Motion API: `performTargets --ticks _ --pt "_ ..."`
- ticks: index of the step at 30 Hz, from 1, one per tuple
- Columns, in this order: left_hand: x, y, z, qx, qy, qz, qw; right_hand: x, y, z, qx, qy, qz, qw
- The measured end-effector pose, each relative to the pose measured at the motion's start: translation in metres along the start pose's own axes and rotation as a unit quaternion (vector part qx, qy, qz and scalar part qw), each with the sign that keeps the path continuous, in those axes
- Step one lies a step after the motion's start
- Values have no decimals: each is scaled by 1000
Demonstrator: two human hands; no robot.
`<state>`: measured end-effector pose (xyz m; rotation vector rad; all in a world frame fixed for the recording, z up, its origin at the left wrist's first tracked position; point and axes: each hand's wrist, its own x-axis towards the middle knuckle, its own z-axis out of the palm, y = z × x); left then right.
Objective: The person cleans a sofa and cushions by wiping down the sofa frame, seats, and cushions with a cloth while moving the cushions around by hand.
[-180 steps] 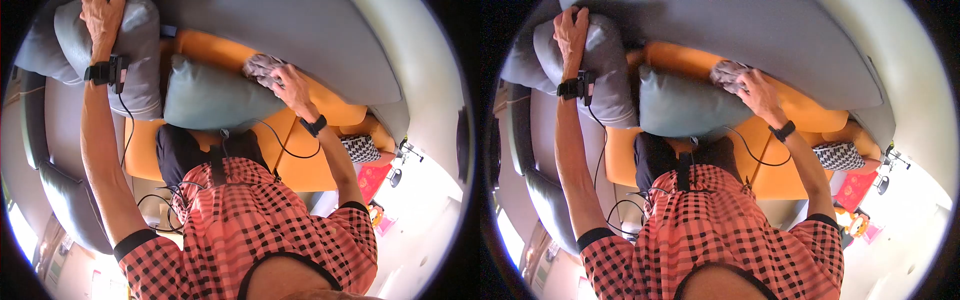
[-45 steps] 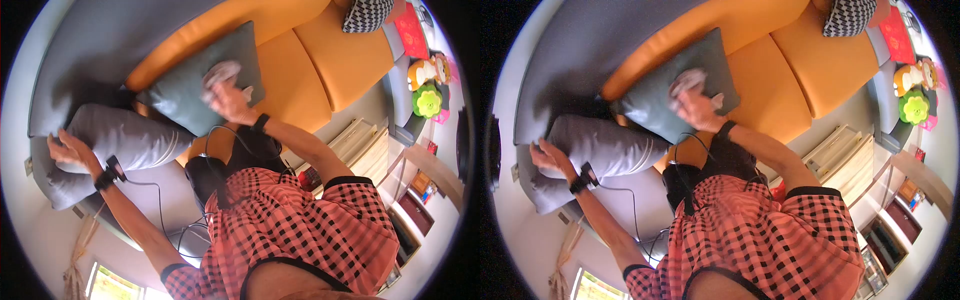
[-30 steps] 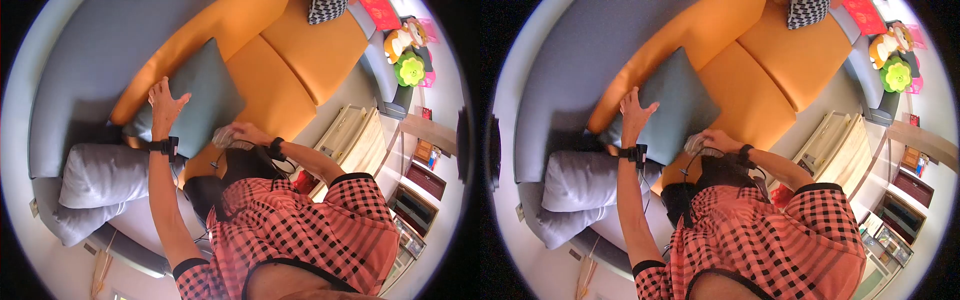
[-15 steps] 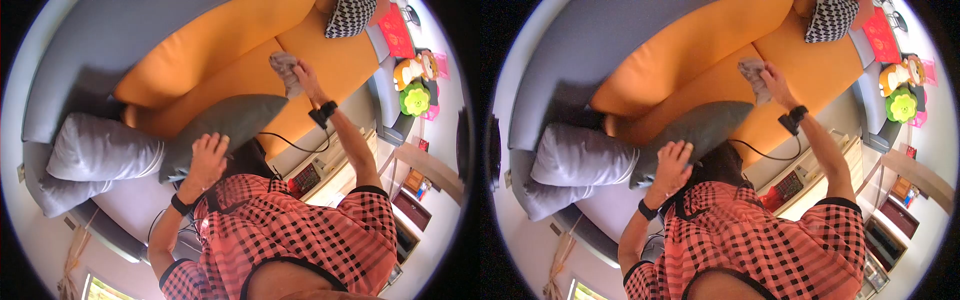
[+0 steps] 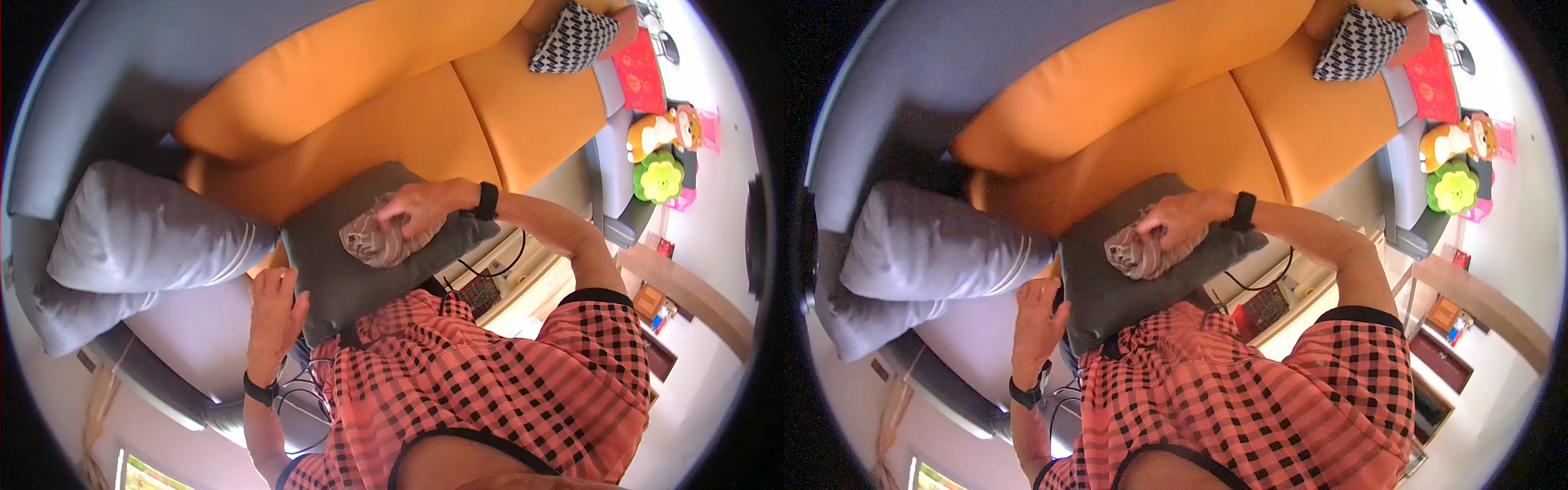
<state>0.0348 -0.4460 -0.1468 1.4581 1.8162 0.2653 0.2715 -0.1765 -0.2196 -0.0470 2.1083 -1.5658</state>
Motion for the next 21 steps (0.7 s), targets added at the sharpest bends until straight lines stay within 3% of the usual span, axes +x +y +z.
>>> performTargets --ticks 2,4,6,8,11,14,16,19,21 --pt "21 14 -22 43 81 55 994 -27 54 -5 -61 93 115 987" --pt "56 37 -67 45 125 115 984 -62 103 -23 -194 139 290 927" --pt "89 61 -108 98 227 199 948 -107 137 -31 -232 250 338 877" --pt "119 86 -155 144 321 278 894 -143 168 -50 -77 237 524 815" --pt "169 121 -224 220 399 333 826 -190 221 -46 -76 536 468 698" --pt "238 136 -285 291 448 352 769 -204 200 -89 26 654 390 648" --pt "295 119 -317 315 455 298 778 -198 167 -131 57 723 333 602" --pt "354 106 -328 312 392 122 857 -192 182 -201 77 814 223 531" --pt "362 101 -315 315 358 108 872 -184 181 -244 59 831 167 527"
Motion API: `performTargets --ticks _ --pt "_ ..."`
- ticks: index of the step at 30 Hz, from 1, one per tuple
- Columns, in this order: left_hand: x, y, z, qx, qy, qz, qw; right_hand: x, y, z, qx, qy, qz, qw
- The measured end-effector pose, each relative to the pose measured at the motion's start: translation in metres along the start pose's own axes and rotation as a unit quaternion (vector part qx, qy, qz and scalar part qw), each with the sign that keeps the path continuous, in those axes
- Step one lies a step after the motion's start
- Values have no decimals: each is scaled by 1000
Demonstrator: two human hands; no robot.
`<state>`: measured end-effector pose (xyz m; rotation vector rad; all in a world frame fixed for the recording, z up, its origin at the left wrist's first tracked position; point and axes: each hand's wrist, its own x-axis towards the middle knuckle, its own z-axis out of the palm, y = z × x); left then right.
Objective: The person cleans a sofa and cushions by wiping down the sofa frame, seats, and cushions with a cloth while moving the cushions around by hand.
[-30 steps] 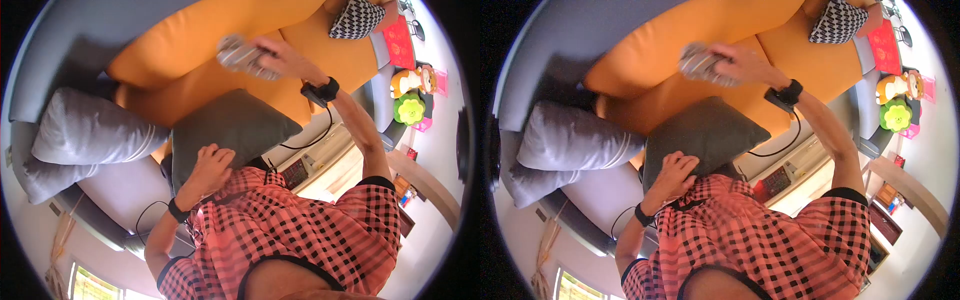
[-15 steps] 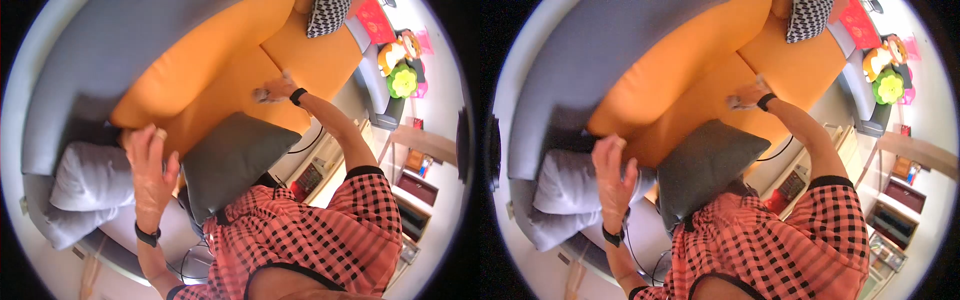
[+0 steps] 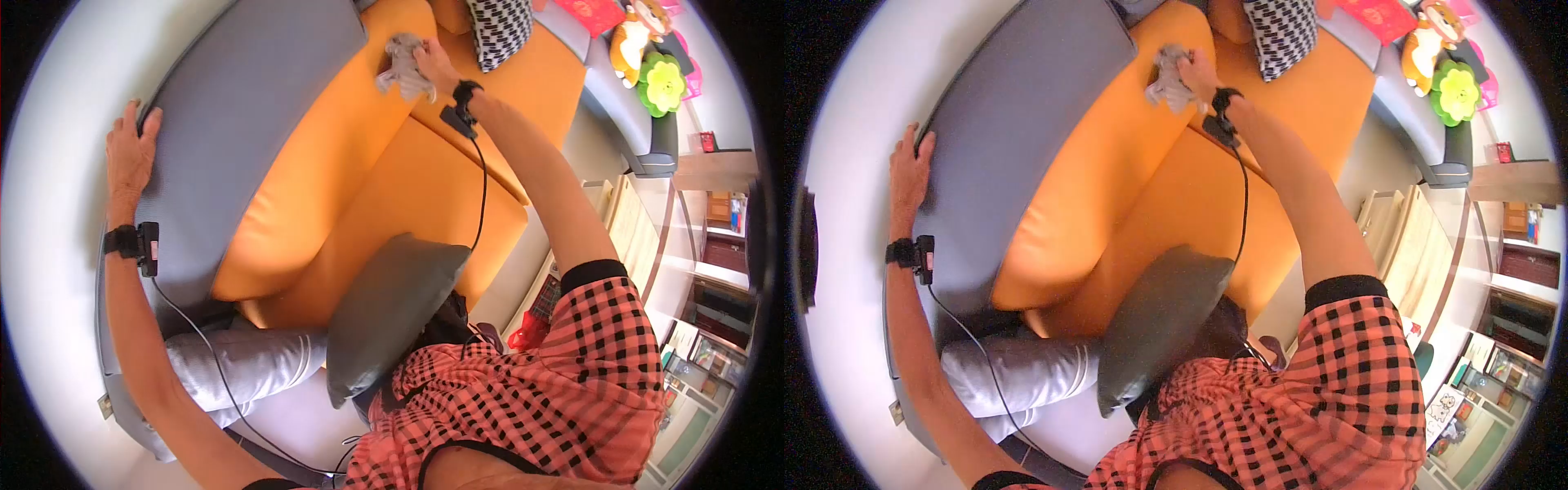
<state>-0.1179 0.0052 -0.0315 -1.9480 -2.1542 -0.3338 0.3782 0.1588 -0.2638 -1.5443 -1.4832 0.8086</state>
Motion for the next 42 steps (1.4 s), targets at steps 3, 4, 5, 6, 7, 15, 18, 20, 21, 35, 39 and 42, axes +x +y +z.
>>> performTargets --ticks 3,4,5,6,7,15,18,20,21,35,39,42 --pt "1 -12 10 -27 4 -1 1000 60 19 42 7 -103 33 994" --pt "1 -18 17 -41 14 -3 999 78 -15 40 -22 -214 165 963" --pt "-2 -17 18 -28 21 -4 999 67 -28 55 -73 -168 116 976" --pt "-2 -10 15 -15 29 -2 999 56 -41 69 -130 -117 71 982" --pt "-1 -4 14 -6 38 1 999 2 -57 82 -195 104 -155 963" --pt "-3 -4 19 23 51 -11 998 -127 -44 181 -17 49 -175 983" --pt "2 2 26 24 57 -1 998 -204 -104 184 63 -69 -70 993" --pt "1 19 21 20 58 -10 998 -244 -109 196 23 -115 -154 981" --pt "1 23 22 18 64 -11 998 -262 -128 195 1 -200 -93 975" --pt "-6 19 14 -8 60 -10 998 -153 -92 114 -48 -252 -341 905" --pt "-2 21 12 3 49 -17 999 -59 -24 64 -86 -83 -195 973" --pt "-5 21 13 -2 42 -31 999 30 61 50 -41 130 -106 985"
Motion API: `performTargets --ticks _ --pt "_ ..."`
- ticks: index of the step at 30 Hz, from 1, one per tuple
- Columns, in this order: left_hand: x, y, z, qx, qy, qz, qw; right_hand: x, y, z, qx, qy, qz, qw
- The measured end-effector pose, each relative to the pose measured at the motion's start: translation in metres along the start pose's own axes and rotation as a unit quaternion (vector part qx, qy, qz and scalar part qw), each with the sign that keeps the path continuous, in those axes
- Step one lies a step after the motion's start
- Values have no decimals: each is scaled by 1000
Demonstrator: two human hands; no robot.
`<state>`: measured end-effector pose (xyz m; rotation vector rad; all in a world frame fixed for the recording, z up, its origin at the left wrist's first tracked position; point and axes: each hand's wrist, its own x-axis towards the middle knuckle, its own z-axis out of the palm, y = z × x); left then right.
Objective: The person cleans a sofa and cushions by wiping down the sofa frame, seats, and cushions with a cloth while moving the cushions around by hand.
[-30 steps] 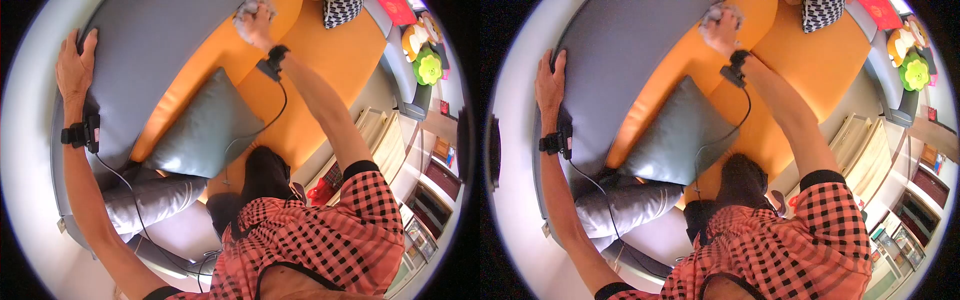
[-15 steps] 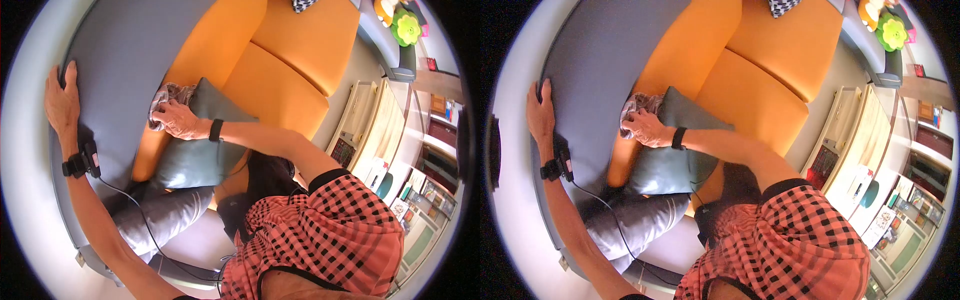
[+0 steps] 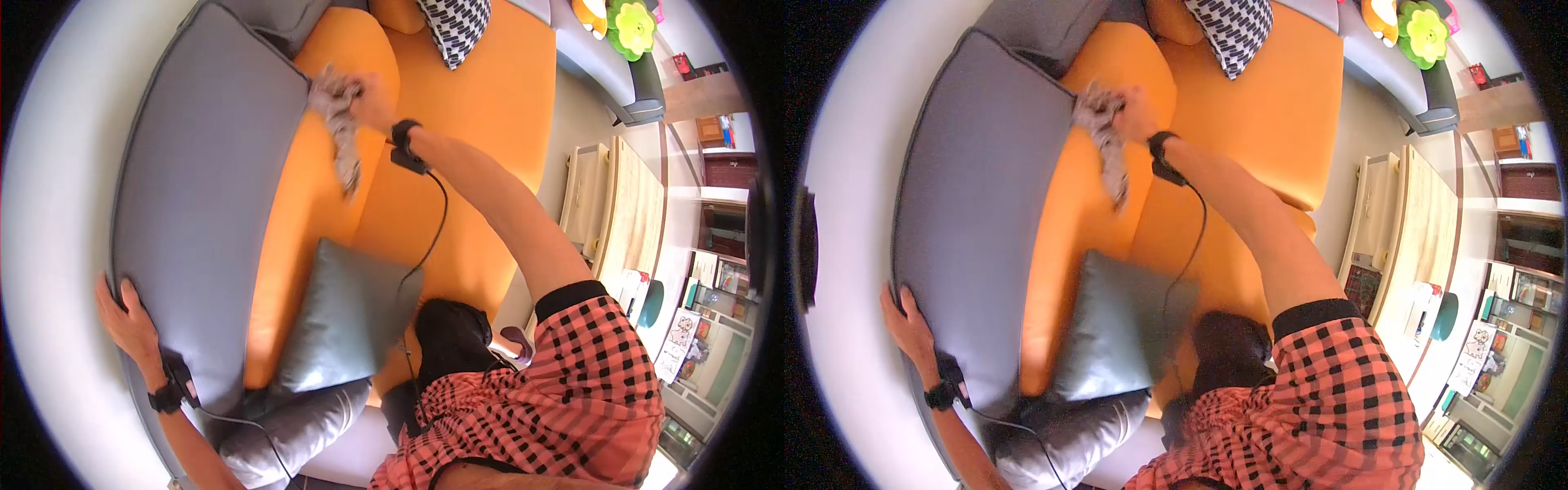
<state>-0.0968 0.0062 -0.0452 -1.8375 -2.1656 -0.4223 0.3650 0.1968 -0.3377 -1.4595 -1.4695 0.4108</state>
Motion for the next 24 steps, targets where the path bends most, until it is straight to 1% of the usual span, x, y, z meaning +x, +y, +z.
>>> performTargets --ticks 3,5,7,10,13,16,17,18,20,23,24 --pt "-3 -4 -1 -1 -16 1 1000 64 -27 -34 -43 65 38 996" --pt "-5 -12 0 -4 -13 1 1000 84 -48 -30 6 -25 -32 999" --pt "-5 -21 -5 -9 -17 1 1000 79 -68 -9 13 -75 -161 984" --pt "-11 -26 -8 -11 -24 13 1000 76 -89 -11 -98 -175 -138 970" --pt "-15 -38 -2 -26 -20 11 999 105 -69 -17 -113 -195 -124 966" --pt "-18 -46 0 -30 -22 17 999 156 -19 -5 -179 -56 -186 964" --pt "-15 -37 -3 -43 -29 15 999 172 -12 -8 -220 -46 -68 972" --pt "-13 -31 -8 -51 -39 13 998 182 -9 -14 -257 -39 54 964" --pt "-12 -22 -7 -64 -33 3 997 189 7 -17 -238 14 100 966" --pt "-12 -36 -7 -65 -41 12 997 180 34 6 -204 112 118 965" --pt "-12 -43 -9 -62 -40 16 997 177 34 7 -194 106 123 967"
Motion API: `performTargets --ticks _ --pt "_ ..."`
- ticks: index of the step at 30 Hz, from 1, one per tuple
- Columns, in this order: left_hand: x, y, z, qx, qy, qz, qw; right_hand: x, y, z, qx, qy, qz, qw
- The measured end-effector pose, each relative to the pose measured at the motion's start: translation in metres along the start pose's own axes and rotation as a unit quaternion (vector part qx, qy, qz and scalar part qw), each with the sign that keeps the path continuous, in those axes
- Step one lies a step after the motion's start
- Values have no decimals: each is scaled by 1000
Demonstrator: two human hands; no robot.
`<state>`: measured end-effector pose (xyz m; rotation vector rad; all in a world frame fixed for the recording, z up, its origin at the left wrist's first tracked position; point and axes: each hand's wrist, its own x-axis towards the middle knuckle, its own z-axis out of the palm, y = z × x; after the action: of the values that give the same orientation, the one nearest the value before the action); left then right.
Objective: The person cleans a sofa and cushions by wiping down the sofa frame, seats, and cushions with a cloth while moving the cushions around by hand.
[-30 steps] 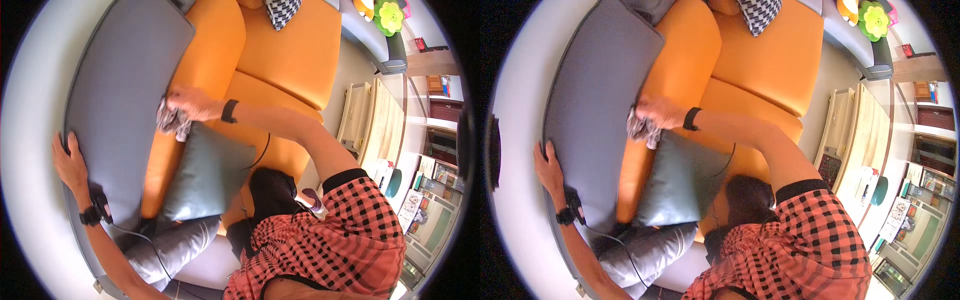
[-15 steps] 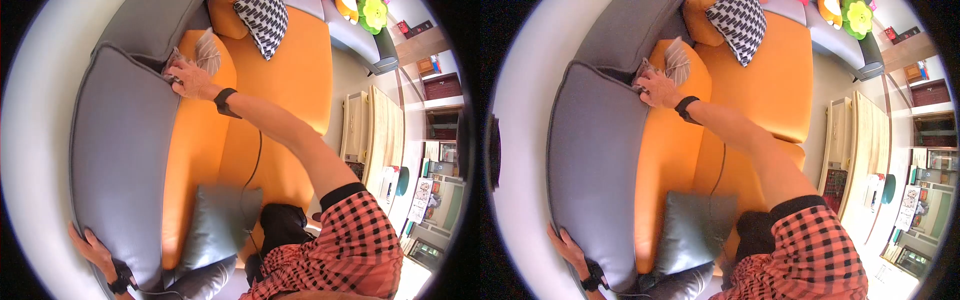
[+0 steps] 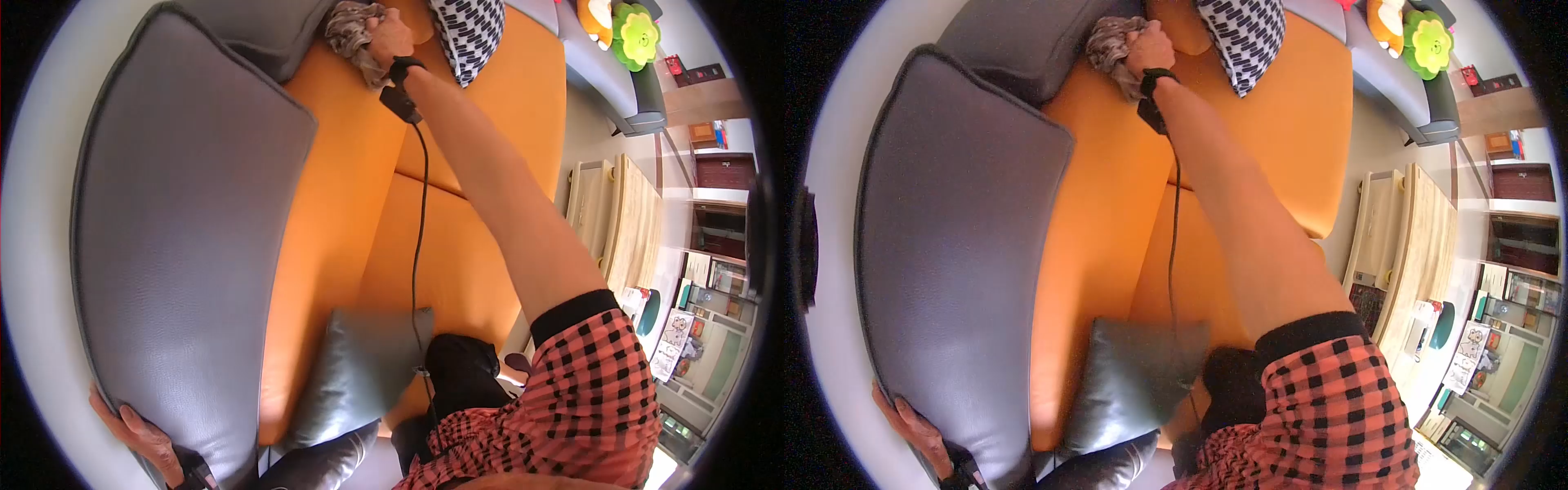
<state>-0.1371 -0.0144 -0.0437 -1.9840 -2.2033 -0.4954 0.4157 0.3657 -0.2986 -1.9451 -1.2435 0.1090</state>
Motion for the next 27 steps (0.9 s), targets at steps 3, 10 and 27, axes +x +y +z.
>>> performTargets --ticks 3,10,27 --pt "-1 10 1 -26 8 -27 999 2 12 -21 50 -41 50 997" --pt "6 7 3 -11 17 -53 998 -45 128 -10 1 -143 147 979" --pt "10 8 10 -58 33 -36 997 -364 205 7 -34 -277 98 955"
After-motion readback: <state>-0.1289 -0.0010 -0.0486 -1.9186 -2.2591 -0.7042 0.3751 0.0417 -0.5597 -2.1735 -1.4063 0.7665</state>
